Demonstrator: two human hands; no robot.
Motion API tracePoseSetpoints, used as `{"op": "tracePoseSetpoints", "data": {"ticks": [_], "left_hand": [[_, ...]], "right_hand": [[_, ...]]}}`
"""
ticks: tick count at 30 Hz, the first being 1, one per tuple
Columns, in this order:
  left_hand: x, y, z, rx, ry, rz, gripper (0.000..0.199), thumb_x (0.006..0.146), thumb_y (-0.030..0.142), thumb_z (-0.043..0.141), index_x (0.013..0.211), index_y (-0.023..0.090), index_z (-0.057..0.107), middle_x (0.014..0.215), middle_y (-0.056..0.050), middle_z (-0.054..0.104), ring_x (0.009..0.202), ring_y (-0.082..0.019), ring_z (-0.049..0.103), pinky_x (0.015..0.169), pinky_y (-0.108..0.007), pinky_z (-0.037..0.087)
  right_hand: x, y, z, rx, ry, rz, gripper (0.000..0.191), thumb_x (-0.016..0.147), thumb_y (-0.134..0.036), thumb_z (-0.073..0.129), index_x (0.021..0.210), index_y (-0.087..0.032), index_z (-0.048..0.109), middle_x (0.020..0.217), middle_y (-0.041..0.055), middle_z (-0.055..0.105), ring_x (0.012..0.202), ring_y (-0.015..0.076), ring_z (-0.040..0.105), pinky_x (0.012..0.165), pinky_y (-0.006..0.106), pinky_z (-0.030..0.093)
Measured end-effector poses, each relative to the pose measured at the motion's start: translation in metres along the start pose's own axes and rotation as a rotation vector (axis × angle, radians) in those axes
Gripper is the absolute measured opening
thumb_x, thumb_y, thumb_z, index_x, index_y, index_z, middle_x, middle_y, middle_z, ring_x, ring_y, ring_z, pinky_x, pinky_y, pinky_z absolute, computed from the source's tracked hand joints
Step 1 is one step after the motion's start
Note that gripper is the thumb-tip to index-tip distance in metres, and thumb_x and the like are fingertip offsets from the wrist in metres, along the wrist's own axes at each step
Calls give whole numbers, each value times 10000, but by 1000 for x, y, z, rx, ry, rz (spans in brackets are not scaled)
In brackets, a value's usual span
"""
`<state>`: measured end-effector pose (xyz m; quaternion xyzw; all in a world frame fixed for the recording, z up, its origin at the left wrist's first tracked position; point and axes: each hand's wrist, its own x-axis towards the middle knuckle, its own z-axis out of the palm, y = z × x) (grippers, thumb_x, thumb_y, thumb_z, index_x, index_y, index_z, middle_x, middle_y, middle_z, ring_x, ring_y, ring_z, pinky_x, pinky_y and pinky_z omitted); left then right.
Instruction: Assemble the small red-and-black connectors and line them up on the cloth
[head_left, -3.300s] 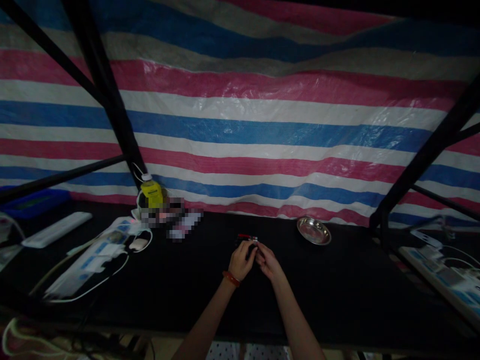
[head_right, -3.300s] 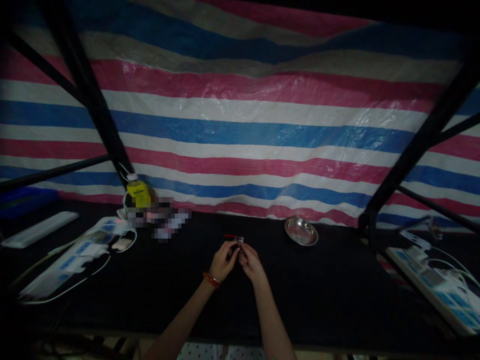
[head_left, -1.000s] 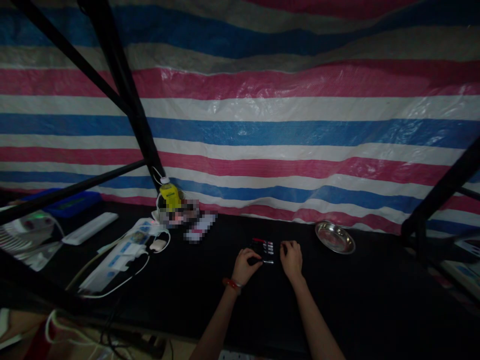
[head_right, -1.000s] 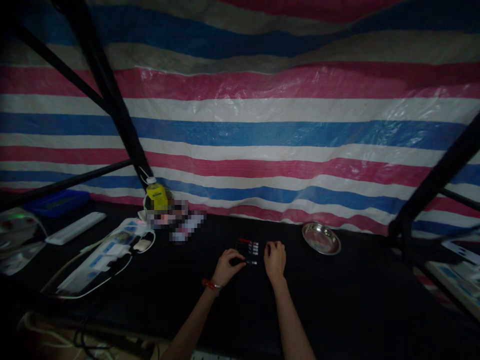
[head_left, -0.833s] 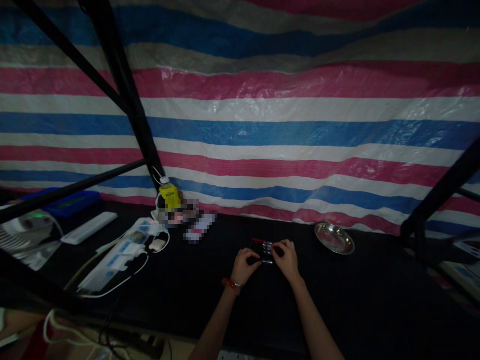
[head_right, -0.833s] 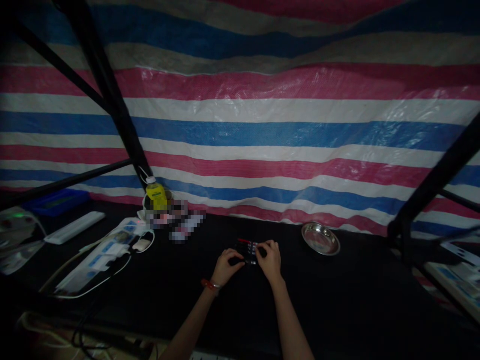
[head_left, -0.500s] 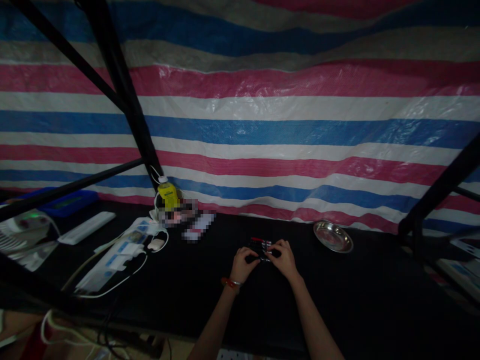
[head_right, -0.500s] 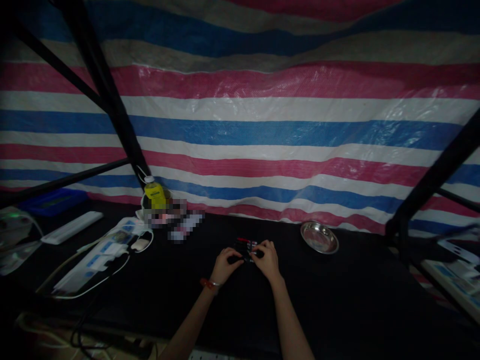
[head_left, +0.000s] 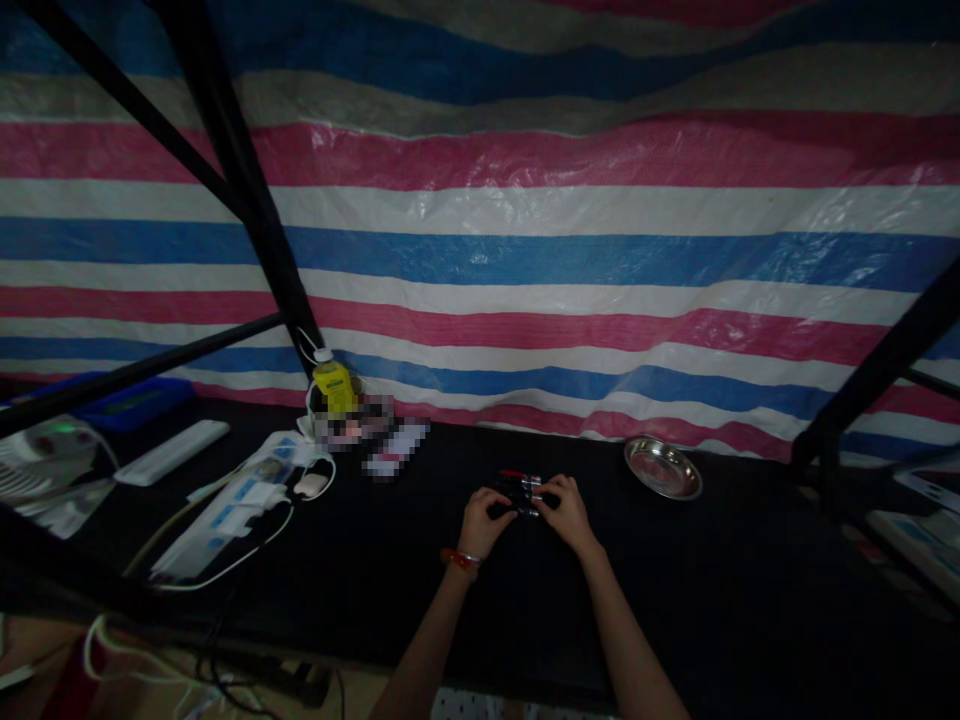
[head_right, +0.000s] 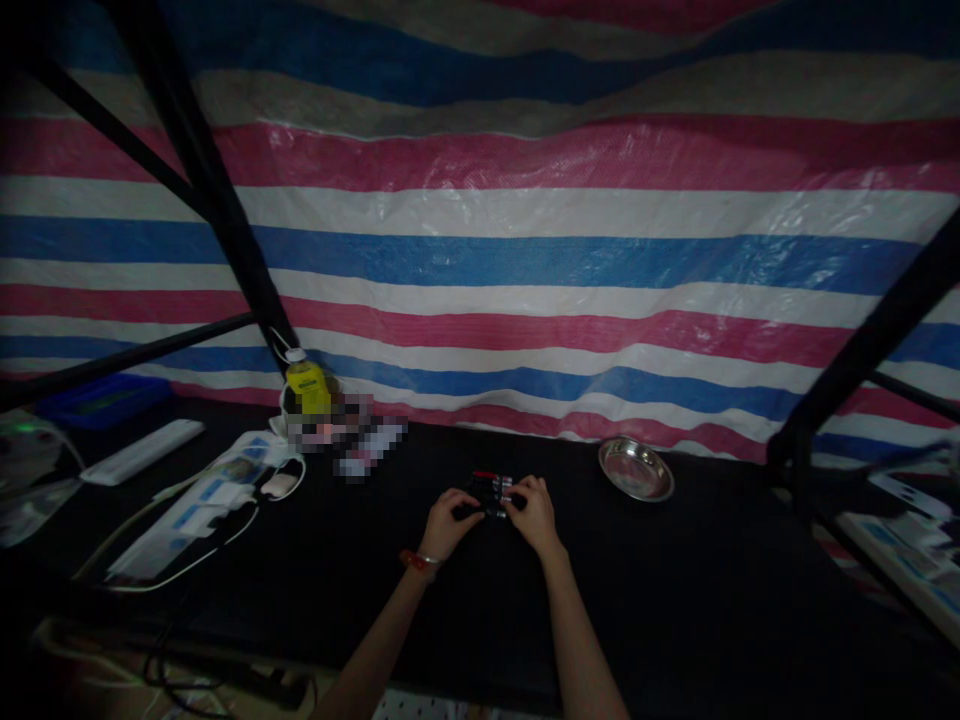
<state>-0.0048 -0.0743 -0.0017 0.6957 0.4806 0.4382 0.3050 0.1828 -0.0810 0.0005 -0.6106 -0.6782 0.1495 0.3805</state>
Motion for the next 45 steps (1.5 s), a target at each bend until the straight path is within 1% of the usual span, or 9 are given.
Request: {"op": "tracePoseSetpoints", "data": {"ticks": [7, 10, 14, 18, 22, 26, 33, 38, 45], "left_hand": [[-1, 4, -2, -17, 21, 10, 115, 648, 278, 702, 733, 205, 674, 809, -32, 614, 773, -180, 574, 713, -327, 469], [-1, 7, -4, -42, 42, 8, 141, 658, 313, 693, 745, 204, 674, 825, -34, 614, 748, -170, 577, 688, -314, 476], [-1, 7, -5, -91, 97, -20, 192, 648, 363, 695, 739, 195, 671, 805, -35, 618, 722, -162, 576, 666, -300, 478], [3, 2, -4, -198, 147, -122, 288, 618, 424, 704, 741, 166, 672, 760, -45, 643, 671, -161, 582, 608, -281, 472], [8, -2, -6, -362, 198, -207, 339, 579, 430, 729, 758, 148, 671, 692, -32, 652, 642, -150, 591, 613, -268, 481], [12, -2, -11, -506, 243, -289, 323, 553, 396, 751, 737, 146, 664, 690, -24, 660, 668, -146, 606, 651, -263, 487], [10, 6, -18, -558, 241, -365, 346, 564, 404, 750, 773, 142, 662, 733, -40, 668, 692, -147, 608, 638, -247, 474], [8, 13, -17, -536, 180, -311, 383, 571, 441, 736, 797, 143, 652, 717, -27, 653, 676, -137, 593, 626, -241, 464], [5, 20, -17, -520, 108, -247, 429, 606, 436, 715, 917, 143, 677, 678, -20, 649, 642, -131, 587, 605, -237, 457]], "right_hand": [[3, 1, -1, 181, 65, -32, 165, 751, -339, 606, 785, -204, 693, 812, 42, 611, 831, 185, 539, 829, 343, 376], [5, -1, -3, 337, 102, -8, 242, 739, -411, 605, 775, -187, 690, 790, 49, 634, 769, 179, 548, 724, 310, 406], [8, -1, -4, 659, 174, 153, 293, 673, -432, 669, 788, -164, 691, 728, 33, 633, 621, 139, 520, 586, 269, 410], [11, 1, 0, 1187, 240, 398, 281, 574, -346, 767, 769, -162, 684, 644, 6, 624, 542, 107, 515, 503, 234, 414], [12, 1, 2, 1593, 169, 529, 218, 567, -228, 790, 735, -169, 664, 680, -8, 636, 518, 58, 511, 476, 165, 442], [11, -1, -2, 1777, 21, 558, 136, 673, -217, 728, 741, -174, 618, 647, -31, 595, 454, 20, 444, 398, 107, 393], [10, -4, -4, 1738, -55, 566, 176, 691, -276, 719, 732, -169, 585, 612, -38, 548, 376, 5, 329, 294, 109, 260], [9, -9, -1, 1535, -47, 575, 258, 608, -338, 772, 677, -157, 603, 564, -46, 527, 374, 6, 323, 301, 137, 204], [4, -18, 4, 1280, -101, 522, 308, 553, -342, 797, 767, -153, 682, 553, -33, 559, 385, 18, 366, 348, 168, 194]]}}
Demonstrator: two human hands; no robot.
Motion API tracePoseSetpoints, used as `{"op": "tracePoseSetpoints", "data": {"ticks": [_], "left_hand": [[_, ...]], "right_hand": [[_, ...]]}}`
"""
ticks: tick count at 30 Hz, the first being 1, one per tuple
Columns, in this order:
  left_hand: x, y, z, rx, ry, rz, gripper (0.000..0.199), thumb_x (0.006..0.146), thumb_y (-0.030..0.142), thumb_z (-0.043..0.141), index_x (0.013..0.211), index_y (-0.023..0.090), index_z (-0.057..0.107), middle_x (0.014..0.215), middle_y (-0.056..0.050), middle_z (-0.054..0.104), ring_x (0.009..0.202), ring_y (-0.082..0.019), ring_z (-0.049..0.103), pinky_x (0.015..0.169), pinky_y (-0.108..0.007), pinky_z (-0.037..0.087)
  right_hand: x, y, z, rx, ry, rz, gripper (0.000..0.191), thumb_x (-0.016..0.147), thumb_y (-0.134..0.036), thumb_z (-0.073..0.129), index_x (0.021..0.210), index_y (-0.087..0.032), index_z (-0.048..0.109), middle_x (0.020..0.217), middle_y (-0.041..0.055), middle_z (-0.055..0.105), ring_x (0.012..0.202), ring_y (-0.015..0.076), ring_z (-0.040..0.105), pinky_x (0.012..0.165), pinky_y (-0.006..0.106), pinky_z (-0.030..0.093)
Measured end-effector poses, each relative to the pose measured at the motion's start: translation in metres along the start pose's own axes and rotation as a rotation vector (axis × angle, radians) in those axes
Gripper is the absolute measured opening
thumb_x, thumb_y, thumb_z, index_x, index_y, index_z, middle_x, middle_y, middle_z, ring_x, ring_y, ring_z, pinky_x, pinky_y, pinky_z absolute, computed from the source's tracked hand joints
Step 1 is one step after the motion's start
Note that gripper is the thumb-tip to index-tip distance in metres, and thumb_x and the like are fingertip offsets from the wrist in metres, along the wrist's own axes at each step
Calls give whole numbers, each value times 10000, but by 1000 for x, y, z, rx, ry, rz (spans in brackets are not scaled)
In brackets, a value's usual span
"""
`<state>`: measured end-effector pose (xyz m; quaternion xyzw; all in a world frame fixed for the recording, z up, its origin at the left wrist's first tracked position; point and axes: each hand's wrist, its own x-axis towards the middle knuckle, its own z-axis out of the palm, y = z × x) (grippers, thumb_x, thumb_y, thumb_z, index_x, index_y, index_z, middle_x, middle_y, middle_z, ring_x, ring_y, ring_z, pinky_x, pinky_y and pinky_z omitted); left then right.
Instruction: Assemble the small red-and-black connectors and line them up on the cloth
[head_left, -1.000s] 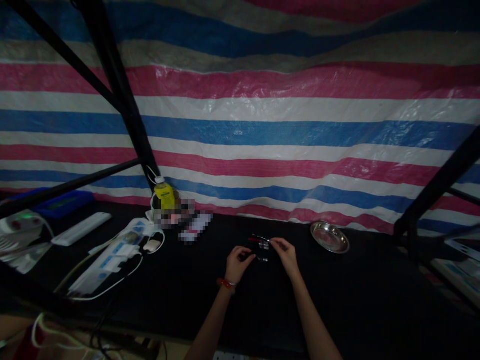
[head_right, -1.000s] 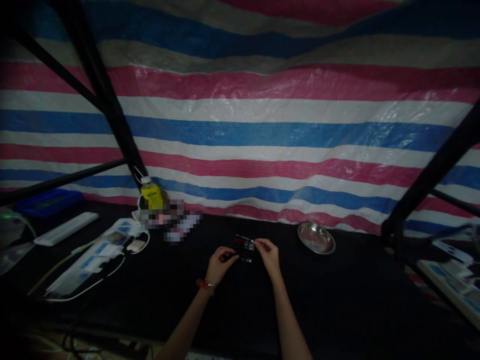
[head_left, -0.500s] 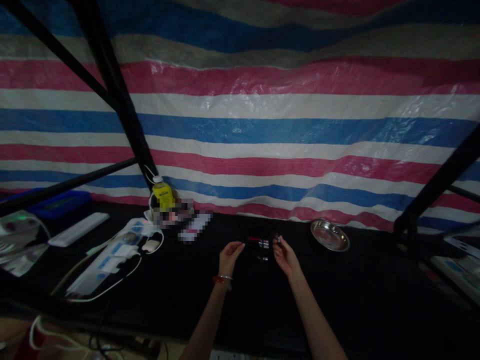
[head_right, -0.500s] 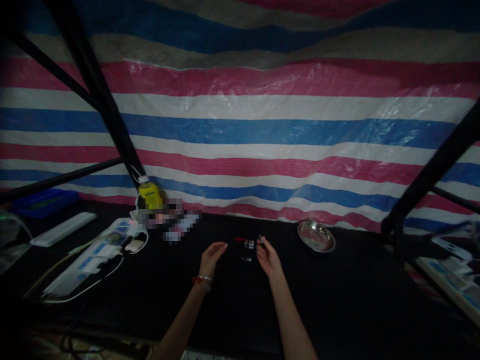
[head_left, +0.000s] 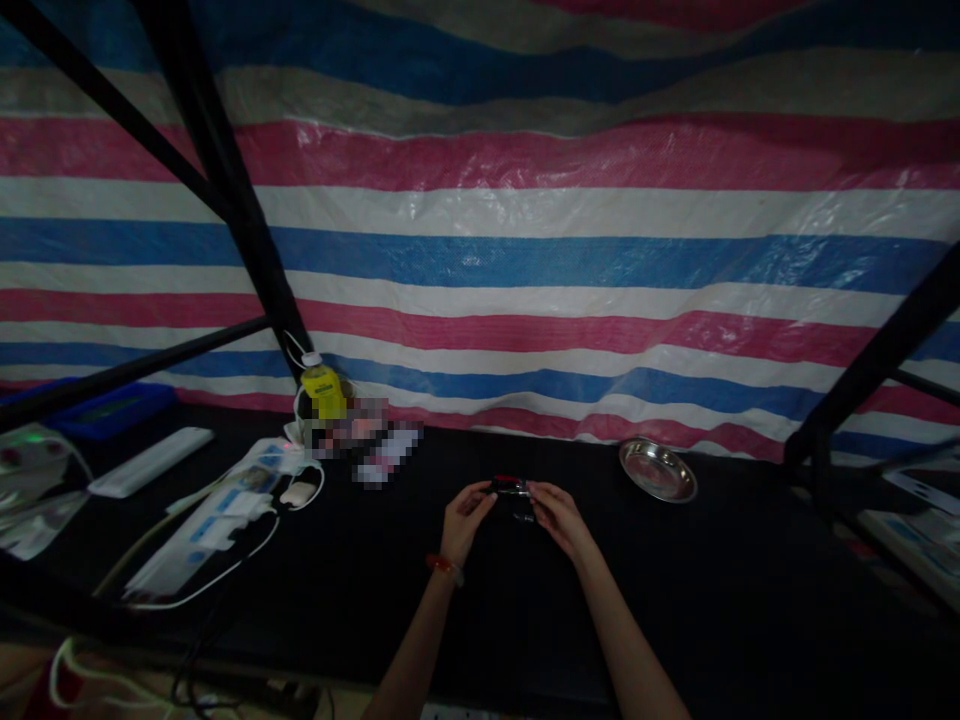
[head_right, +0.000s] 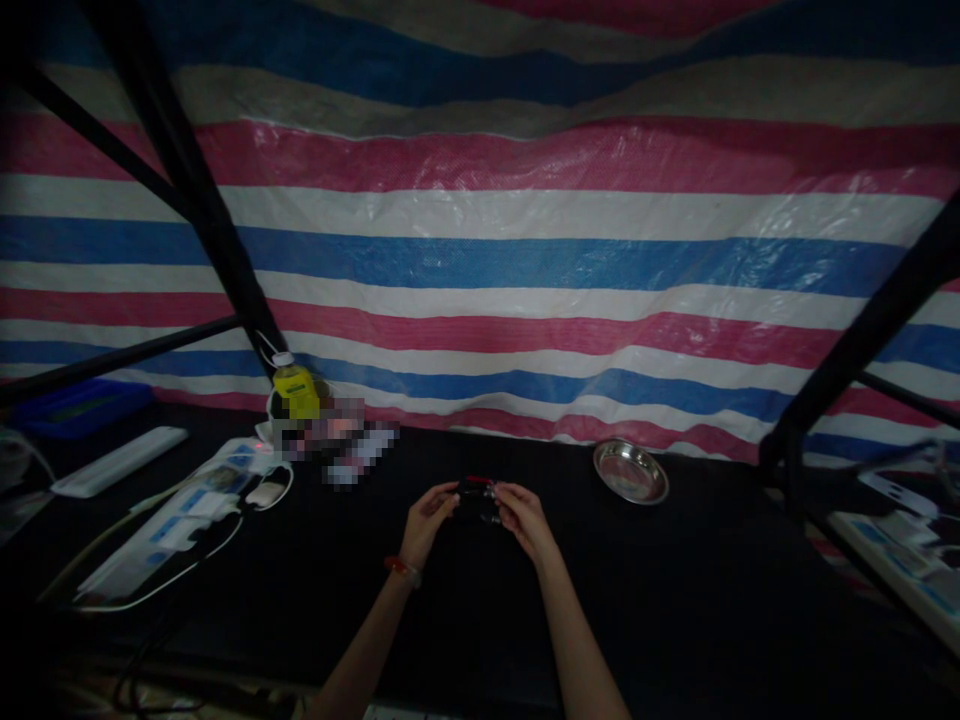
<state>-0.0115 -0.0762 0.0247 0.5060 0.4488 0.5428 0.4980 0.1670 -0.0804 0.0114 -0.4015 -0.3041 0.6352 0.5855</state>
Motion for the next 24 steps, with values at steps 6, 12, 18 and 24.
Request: {"op": "tracePoseSetpoints", "data": {"ticks": [6, 12, 18, 24], "left_hand": [[1, -7, 0, -6, -64, -29, 349, 592, 381, 737, 851, 149, 708, 711, -42, 680, 655, -143, 600, 625, -249, 468], [5, -13, -1, 34, -32, 25, 321, 592, 375, 742, 825, 155, 715, 724, -35, 679, 657, -139, 590, 634, -249, 465], [5, -12, -2, 47, -26, 30, 379, 620, 433, 709, 871, 149, 698, 755, -44, 675, 700, -159, 595, 663, -265, 461], [12, -22, -1, 190, -65, 36, 348, 652, 443, 658, 853, 163, 704, 772, -47, 664, 702, -167, 575, 663, -277, 445]], "right_hand": [[-1, 3, 4, -56, -32, -34, 308, 567, -367, 791, 758, -147, 692, 562, -22, 574, 365, 25, 378, 343, 182, 201], [0, -1, 1, -3, -91, -14, 342, 626, -409, 745, 827, -133, 713, 668, 31, 624, 433, 47, 435, 371, 192, 273], [4, -2, -8, -16, -86, -25, 359, 574, -347, 781, 865, -148, 715, 711, 36, 638, 479, 58, 460, 409, 192, 304], [13, -8, -29, -148, 279, -305, 369, 613, -448, 714, 871, -184, 698, 615, -20, 586, 393, 38, 325, 375, 197, 190]]}}
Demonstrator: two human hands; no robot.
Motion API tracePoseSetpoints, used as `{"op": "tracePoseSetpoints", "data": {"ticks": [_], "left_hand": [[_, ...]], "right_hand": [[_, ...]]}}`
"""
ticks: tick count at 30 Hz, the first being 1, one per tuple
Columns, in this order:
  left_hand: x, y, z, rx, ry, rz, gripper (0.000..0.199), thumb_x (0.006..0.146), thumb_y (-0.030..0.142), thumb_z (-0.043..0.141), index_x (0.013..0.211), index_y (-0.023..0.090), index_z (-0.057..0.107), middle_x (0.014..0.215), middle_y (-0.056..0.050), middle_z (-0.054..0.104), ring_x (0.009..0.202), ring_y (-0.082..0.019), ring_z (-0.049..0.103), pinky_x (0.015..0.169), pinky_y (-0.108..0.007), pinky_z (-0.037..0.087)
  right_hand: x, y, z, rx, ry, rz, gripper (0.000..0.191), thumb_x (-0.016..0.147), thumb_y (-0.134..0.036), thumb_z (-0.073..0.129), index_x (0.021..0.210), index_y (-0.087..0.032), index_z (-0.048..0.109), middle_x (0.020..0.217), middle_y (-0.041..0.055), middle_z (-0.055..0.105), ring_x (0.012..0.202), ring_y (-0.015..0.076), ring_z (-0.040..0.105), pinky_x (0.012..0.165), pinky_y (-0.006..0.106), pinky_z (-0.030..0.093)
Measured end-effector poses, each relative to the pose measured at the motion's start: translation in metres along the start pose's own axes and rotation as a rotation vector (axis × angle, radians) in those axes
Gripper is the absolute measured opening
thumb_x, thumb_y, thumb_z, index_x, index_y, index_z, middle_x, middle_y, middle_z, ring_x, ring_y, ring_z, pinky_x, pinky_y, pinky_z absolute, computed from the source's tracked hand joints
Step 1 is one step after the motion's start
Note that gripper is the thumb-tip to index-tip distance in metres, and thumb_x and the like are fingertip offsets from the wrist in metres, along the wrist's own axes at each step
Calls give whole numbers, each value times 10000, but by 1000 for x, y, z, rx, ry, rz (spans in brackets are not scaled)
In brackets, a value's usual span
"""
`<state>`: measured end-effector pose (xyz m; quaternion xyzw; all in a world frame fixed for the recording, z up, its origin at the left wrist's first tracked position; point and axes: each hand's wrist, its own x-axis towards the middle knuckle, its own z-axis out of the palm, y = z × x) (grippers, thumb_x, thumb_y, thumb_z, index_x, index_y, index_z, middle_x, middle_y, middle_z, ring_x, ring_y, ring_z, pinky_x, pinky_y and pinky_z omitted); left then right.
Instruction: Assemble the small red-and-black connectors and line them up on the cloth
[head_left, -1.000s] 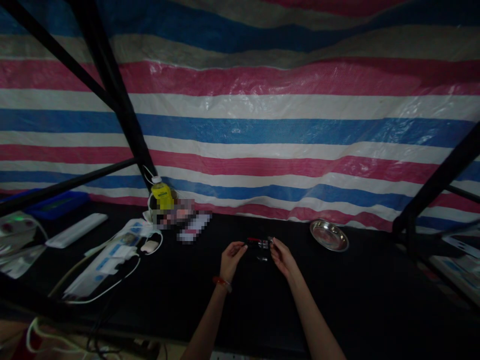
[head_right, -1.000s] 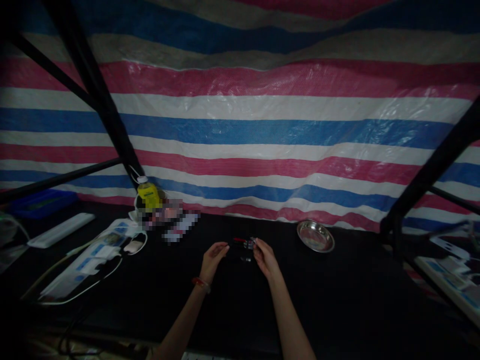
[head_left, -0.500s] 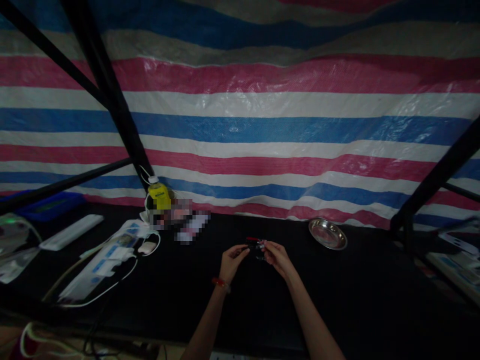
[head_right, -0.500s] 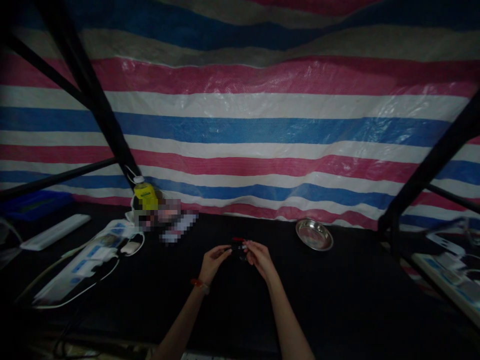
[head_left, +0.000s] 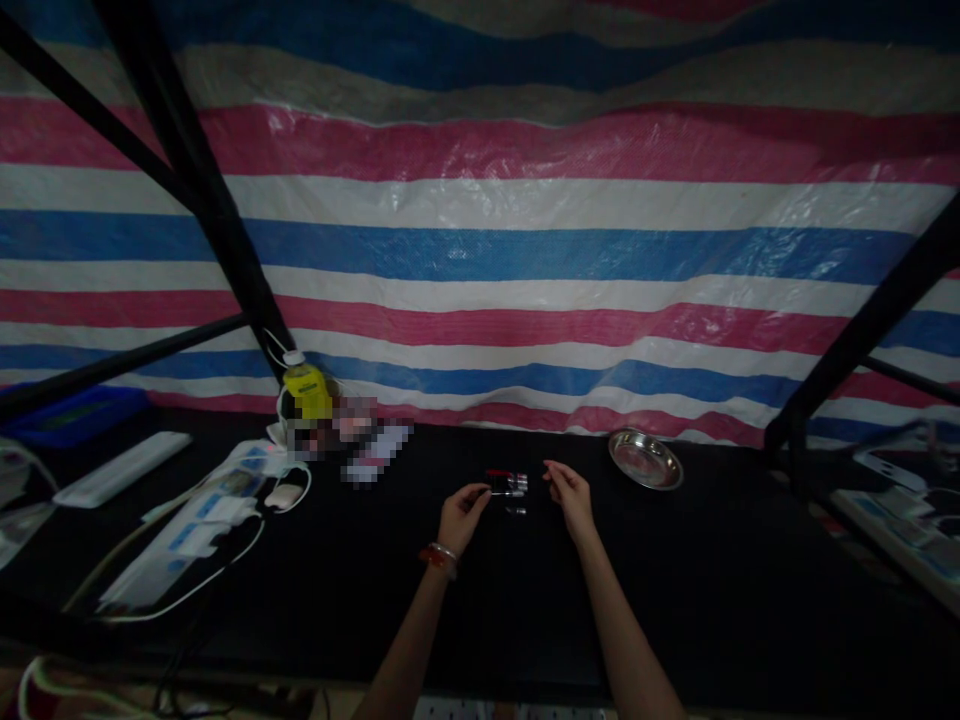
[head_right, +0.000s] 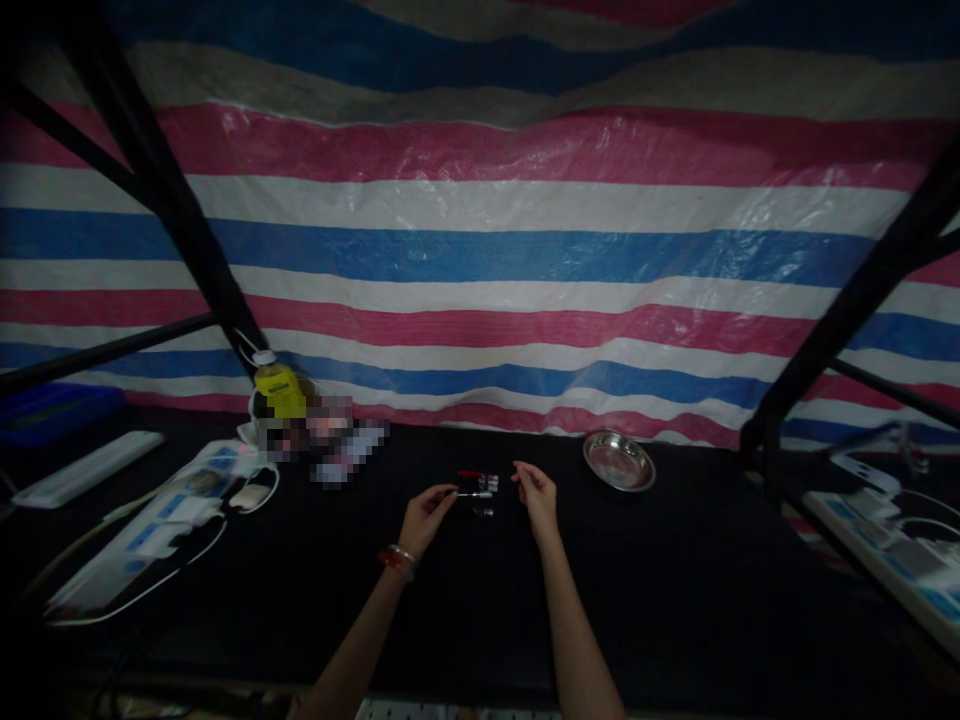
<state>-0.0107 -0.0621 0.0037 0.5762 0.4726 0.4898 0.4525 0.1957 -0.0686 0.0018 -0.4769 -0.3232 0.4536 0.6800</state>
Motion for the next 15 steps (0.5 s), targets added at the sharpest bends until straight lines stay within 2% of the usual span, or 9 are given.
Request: {"op": "tracePoseSetpoints", "data": {"ticks": [3, 6, 10, 12, 15], "left_hand": [[7, -4, 3, 89, -14, 40, 320, 650, 443, 645, 820, 181, 714, 706, -31, 639, 674, -166, 560, 657, -284, 442], [12, -6, 4, 116, -16, 79, 295, 663, 429, 632, 810, 187, 714, 659, -18, 616, 662, -163, 554, 666, -286, 442], [15, -8, 5, 124, -26, 101, 280, 689, 411, 614, 821, 182, 706, 667, -15, 608, 655, -154, 548, 662, -275, 438], [14, -10, 5, 132, -26, 109, 286, 699, 411, 607, 833, 176, 701, 664, -15, 598, 651, -150, 542, 650, -268, 433], [14, -10, 5, 144, -29, 121, 290, 704, 411, 604, 839, 172, 695, 667, -15, 590, 653, -148, 539, 644, -262, 430]], "right_hand": [[6, 1, -9, -131, 108, -109, 349, 619, -460, 691, 827, -180, 710, 561, -27, 560, 451, 83, 409, 439, 220, 304], [7, 5, -14, -326, 106, -217, 305, 662, -450, 647, 800, -187, 717, 613, 7, 614, 602, 155, 523, 600, 281, 409], [4, 10, -16, -734, -3, -336, 224, 744, -383, 569, 813, -231, 720, 795, 45, 671, 796, 206, 550, 785, 342, 400], [3, 10, -16, -875, -46, -357, 227, 772, -354, 538, 841, -237, 720, 796, 51, 659, 802, 211, 537, 796, 348, 392], [1, 10, -16, -972, -72, -380, 232, 789, -322, 518, 852, -228, 721, 793, 59, 635, 796, 210, 527, 801, 352, 384]]}}
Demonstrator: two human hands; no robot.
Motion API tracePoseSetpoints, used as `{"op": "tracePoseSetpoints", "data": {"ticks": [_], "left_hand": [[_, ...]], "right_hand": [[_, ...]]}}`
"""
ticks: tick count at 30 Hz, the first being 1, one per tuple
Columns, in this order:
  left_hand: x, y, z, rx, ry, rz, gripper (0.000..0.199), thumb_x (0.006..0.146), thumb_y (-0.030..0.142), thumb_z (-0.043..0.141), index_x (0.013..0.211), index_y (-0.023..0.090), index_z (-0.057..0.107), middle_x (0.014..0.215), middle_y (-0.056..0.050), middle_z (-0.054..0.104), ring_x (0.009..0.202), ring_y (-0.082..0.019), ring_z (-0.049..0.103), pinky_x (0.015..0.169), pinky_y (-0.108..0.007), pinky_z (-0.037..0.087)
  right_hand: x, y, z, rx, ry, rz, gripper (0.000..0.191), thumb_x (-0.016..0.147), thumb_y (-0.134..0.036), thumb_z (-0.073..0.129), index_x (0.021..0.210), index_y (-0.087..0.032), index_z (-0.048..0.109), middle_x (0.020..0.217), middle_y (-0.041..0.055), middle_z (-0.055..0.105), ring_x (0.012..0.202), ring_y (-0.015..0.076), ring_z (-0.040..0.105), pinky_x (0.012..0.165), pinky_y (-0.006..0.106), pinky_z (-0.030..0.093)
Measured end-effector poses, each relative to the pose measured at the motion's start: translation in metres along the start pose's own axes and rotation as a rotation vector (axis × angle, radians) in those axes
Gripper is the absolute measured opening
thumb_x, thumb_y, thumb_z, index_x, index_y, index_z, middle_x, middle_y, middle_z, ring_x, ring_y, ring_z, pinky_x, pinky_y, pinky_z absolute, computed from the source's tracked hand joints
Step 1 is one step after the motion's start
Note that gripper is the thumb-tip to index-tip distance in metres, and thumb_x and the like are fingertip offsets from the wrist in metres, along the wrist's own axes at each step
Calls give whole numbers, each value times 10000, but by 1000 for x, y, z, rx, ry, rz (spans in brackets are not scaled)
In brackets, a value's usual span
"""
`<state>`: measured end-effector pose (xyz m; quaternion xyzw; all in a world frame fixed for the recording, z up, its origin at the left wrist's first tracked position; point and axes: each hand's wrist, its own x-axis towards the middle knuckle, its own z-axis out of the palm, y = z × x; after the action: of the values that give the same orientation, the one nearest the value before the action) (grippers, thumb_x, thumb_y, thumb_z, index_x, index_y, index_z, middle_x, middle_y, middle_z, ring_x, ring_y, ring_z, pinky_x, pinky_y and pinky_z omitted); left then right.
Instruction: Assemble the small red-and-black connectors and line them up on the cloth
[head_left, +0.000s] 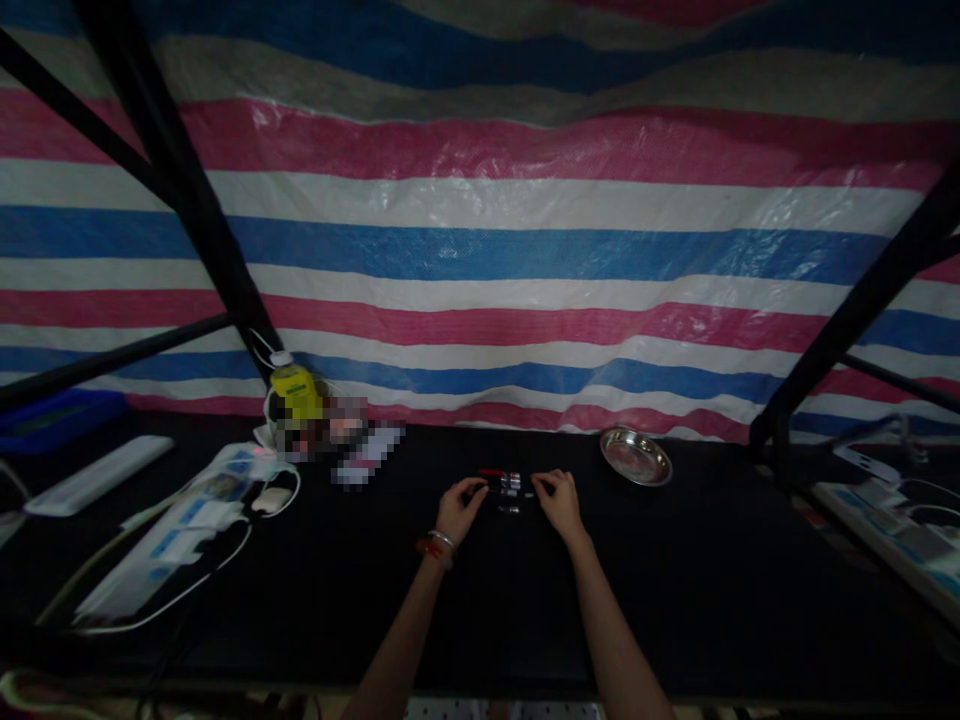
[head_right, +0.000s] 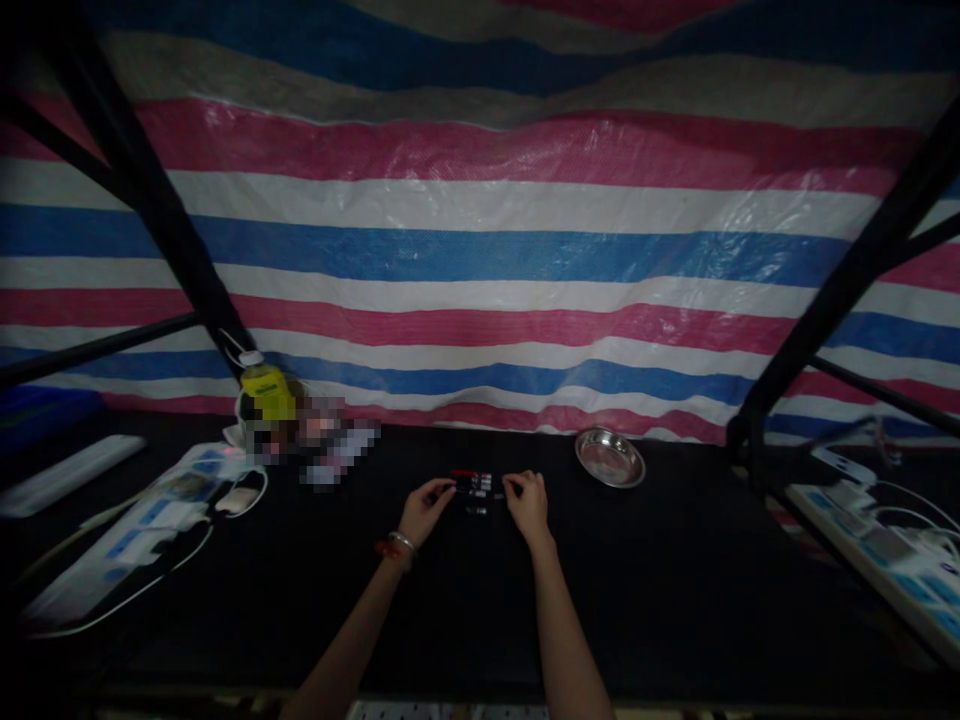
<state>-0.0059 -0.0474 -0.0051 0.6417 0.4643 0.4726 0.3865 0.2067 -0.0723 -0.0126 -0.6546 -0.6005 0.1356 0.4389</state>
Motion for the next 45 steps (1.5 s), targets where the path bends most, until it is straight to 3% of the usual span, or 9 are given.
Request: {"op": "tracePoseSetpoints", "data": {"ticks": [10, 22, 32, 45], "left_hand": [[-1, 2, 1, 50, 10, 9, 235, 691, 376, 598, 822, 194, 671, 739, -20, 628, 718, -168, 552, 717, -297, 430], [-3, 6, 0, 132, -13, 23, 171, 645, 208, 596, 793, 207, 681, 788, -28, 661, 729, -177, 550, 732, -318, 438], [-4, 5, -1, 168, -37, 55, 200, 669, 156, 555, 767, 248, 704, 775, -15, 667, 740, -180, 562, 753, -324, 444], [-3, -1, 0, 180, -52, 38, 192, 704, 161, 552, 772, 241, 712, 753, -22, 610, 721, -166, 561, 724, -305, 445]], "right_hand": [[-3, -8, -1, -62, -12, -10, 183, 738, -371, 601, 775, -241, 725, 873, 74, 589, 866, 226, 519, 789, 342, 397], [-5, -9, -4, -83, -66, -23, 99, 696, -298, 648, 747, -257, 722, 901, 53, 589, 890, 215, 542, 849, 348, 378], [-8, -5, -5, -71, -21, 0, 139, 685, -201, 586, 733, -243, 710, 896, 51, 603, 874, 210, 546, 816, 330, 395], [-12, -8, -3, -203, 7, -51, 148, 753, -324, 574, 669, -209, 617, 824, 43, 554, 833, 203, 501, 774, 321, 373]]}}
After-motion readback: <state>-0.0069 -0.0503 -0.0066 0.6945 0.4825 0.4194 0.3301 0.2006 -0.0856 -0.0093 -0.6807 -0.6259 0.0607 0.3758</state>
